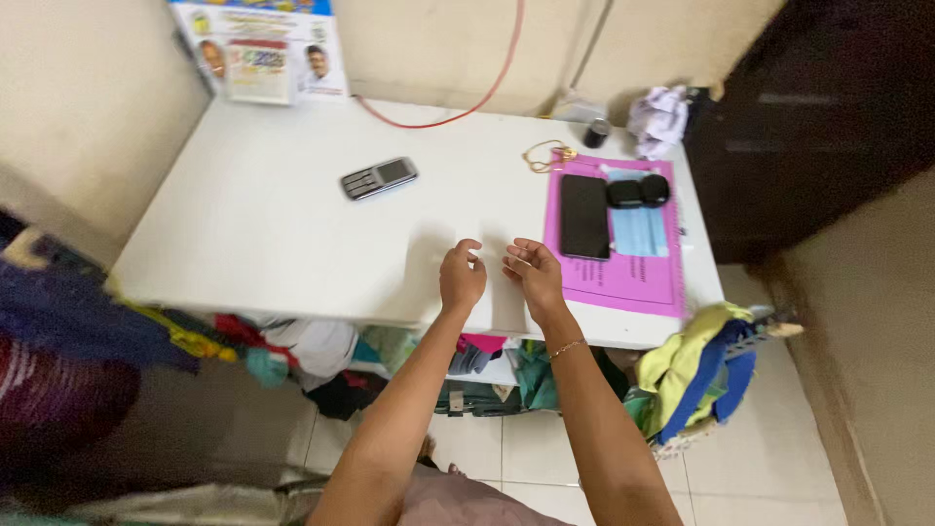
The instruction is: The person organizes various items on a white desk, including a smartphone, a pink notebook, a remote control, and a face mask, moving them to a nearby bed. After clearing the surface, the person wipes the desk with a white cloth to clean it.
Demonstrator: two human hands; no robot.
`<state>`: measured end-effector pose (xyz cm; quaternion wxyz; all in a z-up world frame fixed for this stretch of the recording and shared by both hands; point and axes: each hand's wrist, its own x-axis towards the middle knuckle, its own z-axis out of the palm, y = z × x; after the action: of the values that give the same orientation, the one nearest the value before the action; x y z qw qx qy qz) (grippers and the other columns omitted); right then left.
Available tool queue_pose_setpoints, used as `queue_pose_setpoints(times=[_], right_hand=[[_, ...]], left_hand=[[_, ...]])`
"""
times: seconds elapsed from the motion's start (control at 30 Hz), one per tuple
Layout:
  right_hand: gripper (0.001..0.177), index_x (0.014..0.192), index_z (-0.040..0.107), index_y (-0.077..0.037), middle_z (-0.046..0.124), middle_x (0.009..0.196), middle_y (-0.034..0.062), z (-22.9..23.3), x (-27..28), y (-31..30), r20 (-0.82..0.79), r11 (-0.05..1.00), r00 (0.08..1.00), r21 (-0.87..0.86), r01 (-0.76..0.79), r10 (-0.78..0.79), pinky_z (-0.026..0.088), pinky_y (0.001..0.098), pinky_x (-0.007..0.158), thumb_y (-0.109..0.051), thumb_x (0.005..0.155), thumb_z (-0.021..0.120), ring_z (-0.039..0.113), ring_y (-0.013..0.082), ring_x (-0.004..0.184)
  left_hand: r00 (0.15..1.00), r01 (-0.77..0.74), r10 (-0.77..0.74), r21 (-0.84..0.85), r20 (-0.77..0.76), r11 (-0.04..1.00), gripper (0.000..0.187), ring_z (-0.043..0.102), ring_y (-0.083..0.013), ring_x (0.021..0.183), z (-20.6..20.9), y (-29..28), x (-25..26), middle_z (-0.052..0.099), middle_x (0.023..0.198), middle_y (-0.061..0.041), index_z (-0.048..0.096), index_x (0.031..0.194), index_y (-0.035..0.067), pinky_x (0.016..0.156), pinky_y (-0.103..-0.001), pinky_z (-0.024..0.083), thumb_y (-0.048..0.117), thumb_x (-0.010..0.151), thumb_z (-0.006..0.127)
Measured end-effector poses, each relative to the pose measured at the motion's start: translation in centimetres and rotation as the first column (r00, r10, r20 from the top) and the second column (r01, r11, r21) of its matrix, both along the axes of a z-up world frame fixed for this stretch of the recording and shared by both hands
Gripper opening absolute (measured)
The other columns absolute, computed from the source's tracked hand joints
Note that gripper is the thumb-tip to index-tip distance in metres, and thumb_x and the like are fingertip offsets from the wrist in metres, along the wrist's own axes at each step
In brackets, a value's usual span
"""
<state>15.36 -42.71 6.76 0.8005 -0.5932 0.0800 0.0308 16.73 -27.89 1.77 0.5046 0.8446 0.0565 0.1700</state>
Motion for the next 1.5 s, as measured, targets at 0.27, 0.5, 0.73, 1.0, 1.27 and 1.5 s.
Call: queue_pose_setpoints(times=[0.27, 0.5, 0.73, 1.0, 1.27, 1.5], right_hand=[[0.026, 0.119, 0.063, -0.001, 0.069, 0.107, 0.0051, -2.5, 3.9, -7.5, 0.132, 0.95, 0.947, -0.072, 0.304, -0.293, 0.056, 0.0279, 0.08, 0.006, 0.094, 0.064, 0.066, 0.0133, 0.092], [0.048, 0.116, 0.069, -0.006, 0.065, 0.118, 0.0166, -2.2, 5.7, -10.0, 0.425, 0.29, 0.826, -0.792, 0.537, -0.37, 0.05, 0.0404, 0.095, -0.028, 0.079, 0.089, 0.059, 0.0292, 0.11], [0.094, 0.137, 0.053, -0.005, 0.058, 0.125, 0.0246, -2.0, 6.6, -8.4, 0.457, -0.131, 0.834, -0.889, 0.438, -0.31, 0.043, 0.0531, 0.097, -0.06, 0.069, 0.087, 0.051, 0.0413, 0.115], [0.097, 0.14, 0.052, -0.003, 0.059, 0.123, 0.0245, -1.4, 6.7, -8.7, 0.407, -0.077, 0.869, -0.912, 0.403, -0.281, 0.045, 0.0504, 0.092, -0.063, 0.071, 0.086, 0.054, 0.0395, 0.108], [0.11, 0.137, 0.048, 0.0, 0.06, 0.121, 0.0233, -1.8, 7.8, -10.0, 0.351, 0.074, 0.882, -0.917, 0.392, -0.314, 0.04, 0.0531, 0.102, -0.059, 0.056, 0.093, 0.055, 0.0402, 0.115], [0.124, 0.144, 0.043, 0.002, 0.067, 0.115, 0.0295, -0.2, 8.9, -11.1, 0.13, 0.156, 0.944, -0.97, 0.184, -0.302, 0.055, 0.0501, 0.09, -0.06, 0.049, 0.095, 0.068, 0.0434, 0.105]], left_hand=[[0.969, 0.244, -0.246, -0.05, -0.03, 0.968, 0.029, 0.068, -0.0277, 0.082, 1.0, -6.9, 6.0, 0.068, 0.097, -0.011, 0.065, 0.113, 0.012, 0.076, -0.042, 0.054, 0.003, 0.086, 0.064], [0.897, 0.403, -0.426, -0.18, -0.115, 0.897, 0.032, 0.071, -0.0262, 0.09, 2.1, -11.2, 10.1, 0.071, 0.106, -0.013, 0.062, 0.119, 0.008, 0.081, -0.039, 0.057, 0.004, 0.087, 0.062], [0.863, 0.437, -0.474, -0.213, -0.176, 0.874, 0.032, 0.072, -0.0333, 0.102, 0.4, -12.9, 13.2, 0.073, 0.11, -0.019, 0.062, 0.125, 0.007, 0.089, -0.042, 0.055, 0.012, 0.092, 0.062], [0.842, 0.498, -0.488, -0.015, -0.229, 0.867, 0.036, 0.072, -0.0392, 0.098, -0.2, -13.0, 14.7, 0.074, 0.1, -0.022, 0.062, 0.121, -0.001, 0.089, -0.048, 0.054, 0.023, 0.094, 0.063], [0.831, 0.492, -0.445, 0.064, -0.334, 0.868, 0.045, 0.069, -0.0441, 0.096, -0.1, -13.9, 15.7, 0.072, 0.098, -0.027, 0.065, 0.102, -0.005, 0.086, -0.052, 0.054, 0.039, 0.092, 0.065], [0.783, 0.522, -0.46, 0.04, -0.419, 0.852, 0.066, 0.066, -0.0493, 0.103, 0.1, -14.6, 16.5, 0.067, 0.107, -0.035, 0.062, 0.109, -0.013, 0.092, -0.054, 0.052, 0.051, 0.094, 0.058]])
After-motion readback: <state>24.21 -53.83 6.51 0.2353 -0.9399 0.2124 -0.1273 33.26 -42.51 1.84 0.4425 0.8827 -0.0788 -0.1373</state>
